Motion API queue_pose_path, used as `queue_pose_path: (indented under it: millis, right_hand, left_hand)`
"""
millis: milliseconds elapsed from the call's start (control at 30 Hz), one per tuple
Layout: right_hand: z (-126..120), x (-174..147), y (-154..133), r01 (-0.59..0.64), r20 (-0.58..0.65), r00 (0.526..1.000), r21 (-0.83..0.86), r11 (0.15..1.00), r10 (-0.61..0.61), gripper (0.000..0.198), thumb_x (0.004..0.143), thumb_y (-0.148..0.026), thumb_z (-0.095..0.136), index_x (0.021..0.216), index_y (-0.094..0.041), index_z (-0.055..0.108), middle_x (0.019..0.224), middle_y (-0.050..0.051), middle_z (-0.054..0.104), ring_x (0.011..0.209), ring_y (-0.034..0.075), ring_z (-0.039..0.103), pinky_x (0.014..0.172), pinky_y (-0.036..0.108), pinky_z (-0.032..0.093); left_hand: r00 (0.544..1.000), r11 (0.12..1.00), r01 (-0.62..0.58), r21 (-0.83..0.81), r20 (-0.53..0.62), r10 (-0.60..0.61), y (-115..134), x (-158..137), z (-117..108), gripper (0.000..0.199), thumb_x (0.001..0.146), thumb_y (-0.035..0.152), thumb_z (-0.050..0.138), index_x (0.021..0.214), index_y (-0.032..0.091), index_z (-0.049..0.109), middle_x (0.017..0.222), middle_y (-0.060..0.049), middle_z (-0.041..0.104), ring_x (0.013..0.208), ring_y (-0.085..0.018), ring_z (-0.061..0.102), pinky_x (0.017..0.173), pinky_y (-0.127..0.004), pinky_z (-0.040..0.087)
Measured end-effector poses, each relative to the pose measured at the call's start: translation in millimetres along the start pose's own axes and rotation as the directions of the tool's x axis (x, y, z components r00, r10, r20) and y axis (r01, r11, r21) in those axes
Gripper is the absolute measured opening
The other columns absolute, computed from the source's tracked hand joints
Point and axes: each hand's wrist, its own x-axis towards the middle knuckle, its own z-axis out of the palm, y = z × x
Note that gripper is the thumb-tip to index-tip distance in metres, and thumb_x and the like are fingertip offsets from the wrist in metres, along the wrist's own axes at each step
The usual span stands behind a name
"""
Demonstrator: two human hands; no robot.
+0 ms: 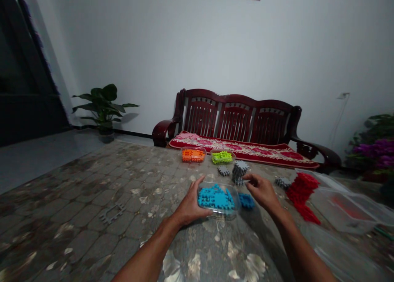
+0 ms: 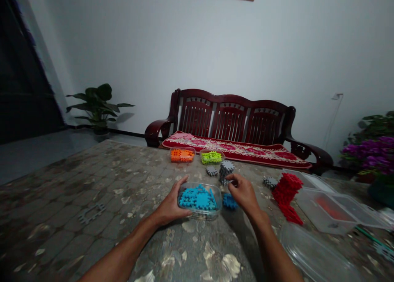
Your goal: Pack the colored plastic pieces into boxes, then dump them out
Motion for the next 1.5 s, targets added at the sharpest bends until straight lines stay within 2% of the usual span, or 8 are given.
queue_pose_path:
  millis: [133, 300, 567, 800, 1033, 1167, 1300, 1500]
  right_hand:
    - [-12, -8, 39, -0.08, 0.108, 0.991, 0.052, 0.995, 0.074, 0.04, 0.072, -0.033, 0.061, 0.109, -0.019, 0.071, 0.109, 0.01, 0.076, 0.103, 0.029, 0.069, 0.087, 0.042, 0.055]
    - [-10, -21, 51, -0.051, 0.306, 0.951, 0.007, 0.999, 0.046, 0.061, 0.06, -0.029, 0.074, 0.12, -0.016, 0.069, 0.125, 0.013, 0.07, 0.115, 0.03, 0.065, 0.103, 0.045, 0.048]
    - [-7, -23, 58, -0.054, 0.284, 0.956, -0.05, 0.997, 0.066, 0.055, 0.066, -0.028, 0.07, 0.12, -0.017, 0.069, 0.117, 0.01, 0.073, 0.105, 0.029, 0.068, 0.097, 0.043, 0.051]
    - [-9, -24, 13, 0.024, 0.128, 0.991, 0.038, 0.999, -0.029, 0.053, 0.071, -0.034, 0.069, 0.122, -0.021, 0.067, 0.116, 0.009, 0.071, 0.095, 0.025, 0.066, 0.085, 0.039, 0.055]
    - [27, -29, -46, 0.2, 0.113, 0.969, 0.169, 0.965, -0.221, 0.049, 0.073, -0.028, 0.071, 0.122, -0.024, 0.066, 0.115, 0.006, 0.07, 0.088, 0.02, 0.064, 0.082, 0.036, 0.054]
    - [37, -32, -48, 0.235, 0.211, 0.94, 0.17, 0.957, -0.268, 0.037, 0.078, -0.031, 0.071, 0.115, -0.024, 0.07, 0.113, 0.006, 0.072, 0.099, 0.024, 0.064, 0.089, 0.037, 0.051]
    - [36, -35, -42, 0.266, 0.187, 0.945, 0.039, 0.963, -0.268, 0.031, 0.088, -0.03, 0.062, 0.116, -0.022, 0.071, 0.114, 0.007, 0.074, 0.106, 0.026, 0.063, 0.096, 0.042, 0.046]
    - [43, -41, -52, 0.338, 0.266, 0.913, -0.066, 0.939, -0.31, 0.032, 0.086, -0.022, 0.064, 0.117, -0.025, 0.073, 0.11, 0.006, 0.075, 0.109, 0.027, 0.06, 0.098, 0.043, 0.043]
  left_hand:
    - [1.0, 1.0, 0.011, -0.026, 0.003, -0.011, 3, 0, -1, 0.114, 0.054, 0.013, 0.087, 0.153, 0.028, 0.033, 0.151, -0.012, 0.041, 0.138, -0.035, 0.043, 0.119, -0.056, 0.033]
    - [1.0, 0.999, 0.029, -0.037, 0.014, -0.028, 3, 0, -2, 0.113, 0.055, 0.013, 0.085, 0.153, 0.027, 0.031, 0.152, -0.013, 0.04, 0.136, -0.035, 0.045, 0.118, -0.055, 0.034]
    - [1.0, 0.999, 0.028, -0.034, 0.007, -0.028, 3, 0, -2, 0.112, 0.055, 0.013, 0.086, 0.152, 0.028, 0.032, 0.153, -0.012, 0.04, 0.139, -0.035, 0.043, 0.119, -0.056, 0.033]
    - [0.999, 0.997, 0.041, -0.063, 0.02, -0.04, 2, 0, -1, 0.115, 0.054, 0.014, 0.088, 0.153, 0.028, 0.032, 0.153, -0.013, 0.041, 0.137, -0.036, 0.045, 0.116, -0.055, 0.037]
    - [1.0, 0.998, 0.018, -0.068, 0.018, -0.017, 1, -1, -1, 0.114, 0.055, 0.014, 0.087, 0.153, 0.028, 0.032, 0.156, -0.013, 0.038, 0.137, -0.037, 0.044, 0.116, -0.055, 0.038]
    - [1.0, 0.999, 0.024, -0.032, 0.014, -0.023, 2, -2, -1, 0.113, 0.056, 0.016, 0.087, 0.154, 0.026, 0.031, 0.153, -0.013, 0.04, 0.136, -0.036, 0.046, 0.116, -0.051, 0.038]
    - [1.0, 1.0, 0.018, 0.012, 0.007, -0.018, 1, -1, -1, 0.113, 0.055, 0.015, 0.087, 0.153, 0.025, 0.031, 0.152, -0.012, 0.041, 0.137, -0.035, 0.045, 0.117, -0.05, 0.036]
    - [1.0, 1.0, 0.008, 0.014, 0.012, -0.009, -1, 0, 0, 0.113, 0.056, 0.015, 0.087, 0.153, 0.024, 0.031, 0.152, -0.013, 0.04, 0.139, -0.035, 0.041, 0.117, -0.049, 0.036]
